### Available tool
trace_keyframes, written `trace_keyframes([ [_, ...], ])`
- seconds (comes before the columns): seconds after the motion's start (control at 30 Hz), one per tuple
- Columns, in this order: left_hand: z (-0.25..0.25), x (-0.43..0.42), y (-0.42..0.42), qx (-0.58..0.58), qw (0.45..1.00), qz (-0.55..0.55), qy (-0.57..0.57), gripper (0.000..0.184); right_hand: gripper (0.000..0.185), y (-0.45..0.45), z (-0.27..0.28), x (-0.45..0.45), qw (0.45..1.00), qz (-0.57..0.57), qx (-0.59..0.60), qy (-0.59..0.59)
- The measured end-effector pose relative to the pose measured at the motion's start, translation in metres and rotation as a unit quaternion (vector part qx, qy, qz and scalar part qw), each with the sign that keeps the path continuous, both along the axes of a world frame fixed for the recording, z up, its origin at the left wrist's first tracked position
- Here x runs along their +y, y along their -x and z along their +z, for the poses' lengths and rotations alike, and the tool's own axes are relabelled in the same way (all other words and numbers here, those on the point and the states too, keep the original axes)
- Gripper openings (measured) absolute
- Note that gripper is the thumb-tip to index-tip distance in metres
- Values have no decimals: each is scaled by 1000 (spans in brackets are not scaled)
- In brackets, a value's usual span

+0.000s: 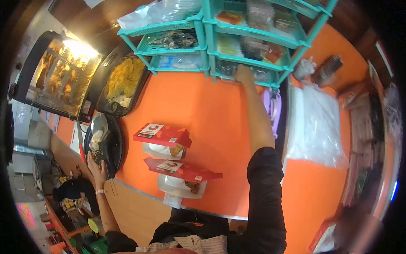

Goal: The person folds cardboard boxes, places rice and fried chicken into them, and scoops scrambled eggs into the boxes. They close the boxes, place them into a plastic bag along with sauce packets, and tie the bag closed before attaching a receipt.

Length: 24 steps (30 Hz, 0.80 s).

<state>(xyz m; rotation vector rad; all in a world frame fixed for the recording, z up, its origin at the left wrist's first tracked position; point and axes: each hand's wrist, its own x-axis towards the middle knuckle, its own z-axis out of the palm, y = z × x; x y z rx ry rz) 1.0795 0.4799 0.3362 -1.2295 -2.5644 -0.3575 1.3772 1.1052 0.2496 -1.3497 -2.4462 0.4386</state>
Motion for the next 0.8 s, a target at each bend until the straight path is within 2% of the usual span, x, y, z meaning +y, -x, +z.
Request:
trace_keyframes([
  [0.07,16,-9,-19,5,999,22,-24,67,33,-2,14,-9,987,-39,-127,-86],
  [0.1,25,-14,-26,9,998,51,-32,66,33,0,16,-6,988,-30,-129,-82],
  [0.17,43,-27,-37,-7,993,100,-56,64,35,-2,19,3,982,-94,-165,1],
  [0.2,41,-36,-36,22,991,113,-71,63,35,-5,24,3,982,-89,-166,-1],
  [0.27,43,-39,-50,7,979,167,-116,61,30,-17,28,-8,994,-92,-61,8],
  [0.3,40,-39,-55,7,979,170,-116,61,21,-23,20,-14,998,-65,-13,-22],
  [0.33,33,-37,-60,-24,971,167,-171,58,21,-27,19,-23,998,-63,-15,-23],
  [0.37,25,-36,-67,-56,959,164,-226,56,16,-32,18,-35,985,-28,82,-149],
  [0.4,18,-33,-72,-60,957,170,-226,56,11,-37,18,-48,947,11,176,-270],
  [0.43,12,-27,-75,-79,966,130,-211,54,11,-40,23,-62,947,21,172,-270],
  [0.5,1,-19,-81,-113,969,82,-203,51,8,-40,39,-94,883,-33,374,-282],
  [0.53,-4,-16,-84,-127,967,72,-207,51,8,-39,52,-118,886,-26,374,-274],
  [0.6,-3,-6,-97,-149,957,73,-238,49,6,-39,85,-178,842,-77,527,-83],
  [0.67,-4,11,-109,-202,928,16,-312,46,8,-33,119,-242,776,2,629,32],
  [0.73,14,28,-127,-185,955,-18,-229,42,12,-24,138,-307,779,69,612,119],
  [0.77,5,33,-128,-197,956,-36,-215,39,14,-23,140,-334,781,115,589,173],
  [0.8,-8,37,-128,-206,954,-63,-209,36,18,-19,133,-352,825,173,521,134],
])
